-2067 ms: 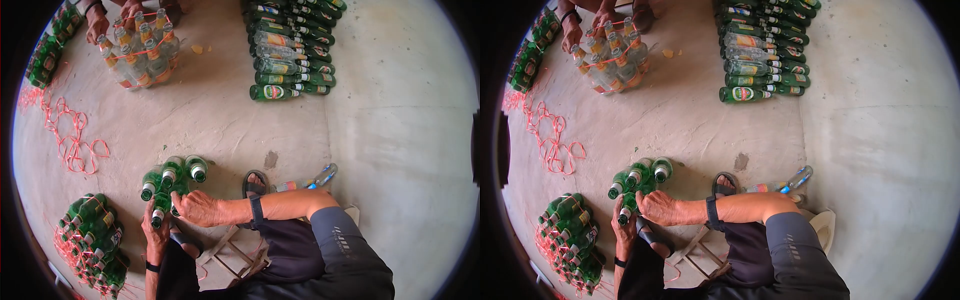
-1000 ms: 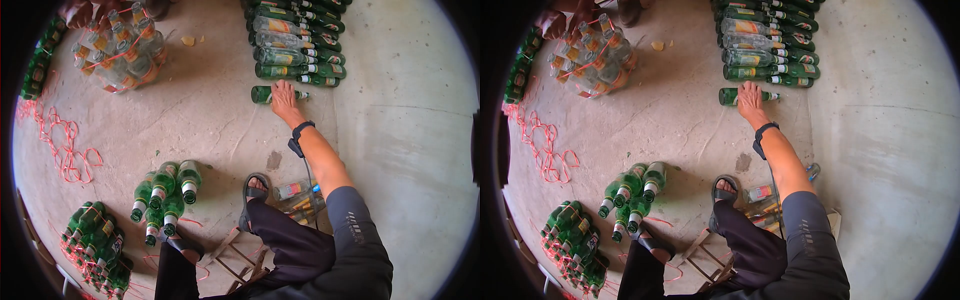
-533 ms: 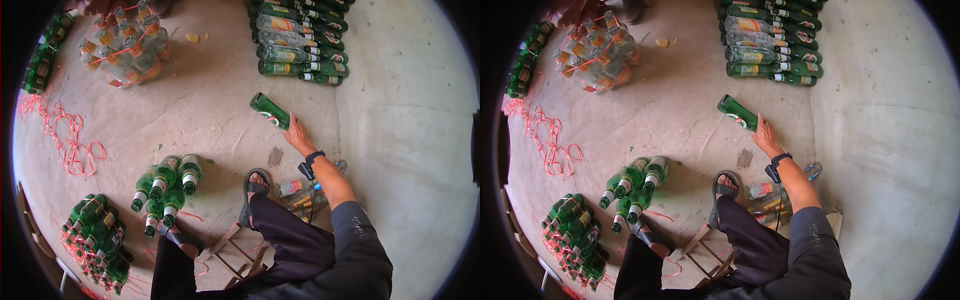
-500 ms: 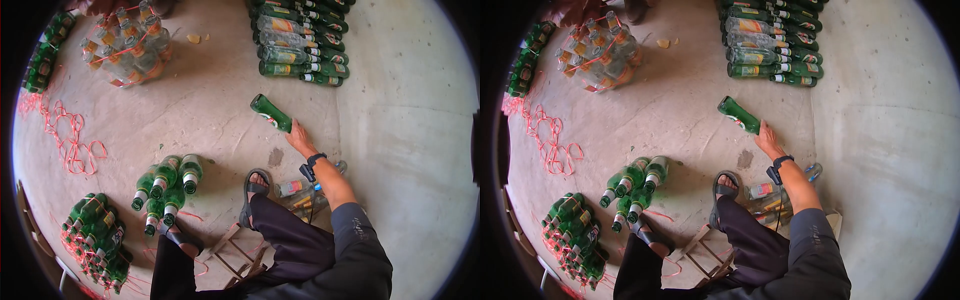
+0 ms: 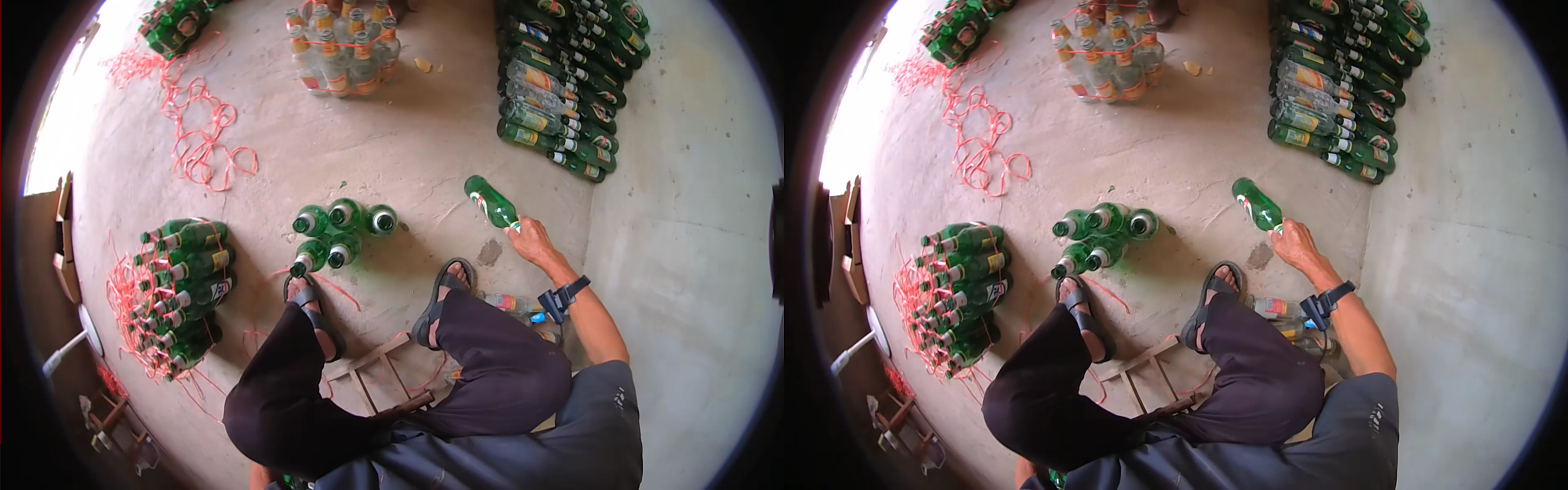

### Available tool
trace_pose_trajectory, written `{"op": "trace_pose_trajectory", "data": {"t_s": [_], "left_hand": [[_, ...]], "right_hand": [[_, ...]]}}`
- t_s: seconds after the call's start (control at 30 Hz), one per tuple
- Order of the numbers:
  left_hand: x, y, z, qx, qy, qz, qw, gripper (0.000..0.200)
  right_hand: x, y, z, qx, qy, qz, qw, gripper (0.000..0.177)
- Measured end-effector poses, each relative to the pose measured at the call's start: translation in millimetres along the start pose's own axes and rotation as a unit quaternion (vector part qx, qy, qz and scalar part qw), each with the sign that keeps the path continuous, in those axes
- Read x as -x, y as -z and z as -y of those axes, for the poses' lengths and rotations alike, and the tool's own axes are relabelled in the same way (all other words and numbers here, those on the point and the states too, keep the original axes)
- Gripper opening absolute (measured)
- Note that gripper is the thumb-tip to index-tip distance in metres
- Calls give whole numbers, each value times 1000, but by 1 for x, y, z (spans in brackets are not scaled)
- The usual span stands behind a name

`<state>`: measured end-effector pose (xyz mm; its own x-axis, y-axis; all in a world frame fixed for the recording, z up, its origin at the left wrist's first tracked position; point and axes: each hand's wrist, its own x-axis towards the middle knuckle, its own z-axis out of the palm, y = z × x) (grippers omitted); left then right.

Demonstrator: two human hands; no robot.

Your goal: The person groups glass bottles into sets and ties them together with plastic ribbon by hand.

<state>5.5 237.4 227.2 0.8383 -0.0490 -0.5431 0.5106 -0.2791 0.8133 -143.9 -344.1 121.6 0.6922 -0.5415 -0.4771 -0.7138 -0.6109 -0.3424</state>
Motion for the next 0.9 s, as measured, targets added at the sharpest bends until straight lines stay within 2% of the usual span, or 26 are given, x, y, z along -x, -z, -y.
{"op": "trace_pose_trajectory", "data": {"t_s": [0.2, 0.23, 0.3, 0.37, 0.4, 0.43, 0.5, 0.53, 0.57, 0.63, 0.73, 0.8, 0.9], "left_hand": [[28, 18, -11, 71, -14, -3, 997, 32], [32, 20, -13, 82, -15, -1, 997, 31], [40, 15, -24, 98, -19, -2, 995, 31], [69, 6, -60, 80, -139, -68, 985, 23], [82, 7, -73, -6, -163, -43, 986, 28], [90, 3, -78, -4, -161, -46, 986, 28], [101, -5, -84, -119, -265, -64, 955, 33], [105, -7, -86, -177, -286, -61, 940, 38], [104, -9, -85, -175, -284, -62, 941, 38], [99, -11, -81, -231, -345, -80, 906, 41], [93, -3, -76, -198, -327, -65, 922, 46], [92, 1, -74, -189, -323, -61, 925, 47], [90, 3, -74, -180, -320, -59, 928, 49]], "right_hand": [[18, 41, 64, 118, 127, 160, 972, 33], [20, 41, 73, 122, 129, 158, 971, 33], [21, 38, 94, 138, 201, 193, 951, 31], [24, 29, 117, 132, 219, 202, 946, 30], [27, 25, 130, 129, 233, 214, 940, 28], [28, 20, 142, 127, 247, 226, 934, 26], [26, 6, 158, 129, 266, 231, 927, 24], [24, 0, 166, 138, 282, 232, 921, 24], [23, -6, 173, 148, 296, 234, 914, 23], [21, -15, 188, 160, 319, 237, 904, 23], [13, -34, 198, 183, 346, 250, 886, 22], [10, -43, 201, 154, 396, 226, 877, 27], [7, -52, 207, 148, 396, 221, 879, 26]]}}
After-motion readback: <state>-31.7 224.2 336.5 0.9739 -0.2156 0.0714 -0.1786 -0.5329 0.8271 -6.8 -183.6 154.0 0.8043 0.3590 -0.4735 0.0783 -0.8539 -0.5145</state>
